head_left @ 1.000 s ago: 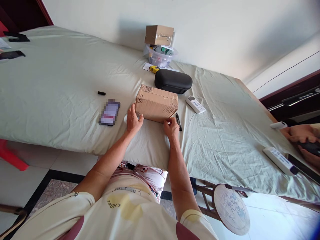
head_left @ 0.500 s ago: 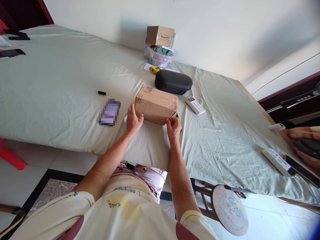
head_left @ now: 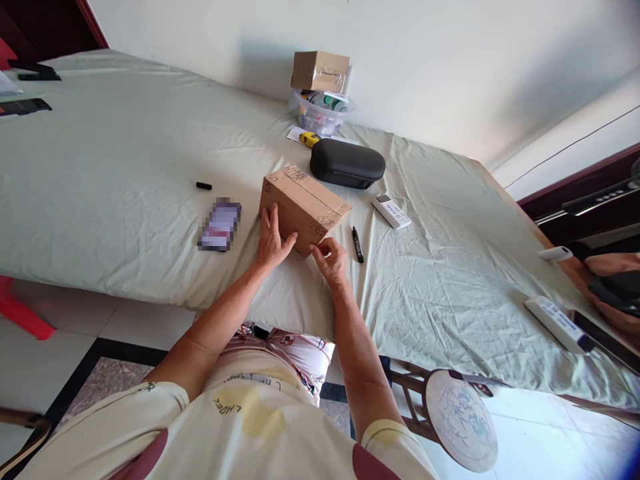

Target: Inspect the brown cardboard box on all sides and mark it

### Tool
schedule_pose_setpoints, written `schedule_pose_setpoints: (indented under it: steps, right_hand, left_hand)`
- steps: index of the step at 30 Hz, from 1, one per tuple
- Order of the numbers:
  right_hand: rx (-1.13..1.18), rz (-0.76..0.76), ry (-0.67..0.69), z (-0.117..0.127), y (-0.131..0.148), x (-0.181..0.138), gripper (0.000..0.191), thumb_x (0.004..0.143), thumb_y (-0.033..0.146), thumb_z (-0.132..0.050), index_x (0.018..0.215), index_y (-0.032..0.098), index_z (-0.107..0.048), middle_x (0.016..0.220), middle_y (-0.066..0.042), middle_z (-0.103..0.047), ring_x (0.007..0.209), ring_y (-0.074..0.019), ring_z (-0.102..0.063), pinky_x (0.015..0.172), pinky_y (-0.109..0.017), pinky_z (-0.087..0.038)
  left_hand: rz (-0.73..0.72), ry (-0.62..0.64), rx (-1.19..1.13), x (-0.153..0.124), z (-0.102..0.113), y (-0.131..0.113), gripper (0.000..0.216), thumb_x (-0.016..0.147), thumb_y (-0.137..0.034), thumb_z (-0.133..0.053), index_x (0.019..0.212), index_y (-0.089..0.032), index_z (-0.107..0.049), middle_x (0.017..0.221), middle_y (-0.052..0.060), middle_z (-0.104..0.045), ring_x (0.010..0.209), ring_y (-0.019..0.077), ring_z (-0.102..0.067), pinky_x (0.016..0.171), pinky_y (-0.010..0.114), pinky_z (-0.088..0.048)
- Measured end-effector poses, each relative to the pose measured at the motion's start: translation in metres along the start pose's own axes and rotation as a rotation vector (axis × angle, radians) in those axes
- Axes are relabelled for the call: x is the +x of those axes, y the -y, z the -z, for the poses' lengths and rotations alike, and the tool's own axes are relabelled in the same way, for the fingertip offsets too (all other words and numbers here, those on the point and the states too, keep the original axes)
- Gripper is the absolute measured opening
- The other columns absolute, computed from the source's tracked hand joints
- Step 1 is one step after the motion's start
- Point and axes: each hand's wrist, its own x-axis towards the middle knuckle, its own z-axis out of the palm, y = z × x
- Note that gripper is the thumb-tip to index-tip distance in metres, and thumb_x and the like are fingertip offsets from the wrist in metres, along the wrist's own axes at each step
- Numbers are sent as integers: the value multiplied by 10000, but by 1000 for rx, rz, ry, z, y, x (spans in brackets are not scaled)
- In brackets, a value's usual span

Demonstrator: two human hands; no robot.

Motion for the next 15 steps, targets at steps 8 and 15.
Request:
schedule_pose_setpoints:
  steps: [8,15]
  right_hand:
    - [-112,115,9,-22,12,-7,352,939,470,-596,698,247,-472,652,31,-560,572,-101,-455,591,-246,-401]
    - [-106,222,14,-26,15,-9,284,950,382,-549,708,250,-478,660,18,-585,574,-106,-489,594,-243,-439]
  left_hand:
    - [-235,7,-3,-5,8,-20,869,971,-756,-544,1644,-243,-348,1790,211,-187,1679,410,-209,1324,583,-307]
    - [-325,5,-26,-5,13,-23,800,988,-765,-494,1575,-224,-451,1780,218,-195,1665,396,-262,1322,546,-324]
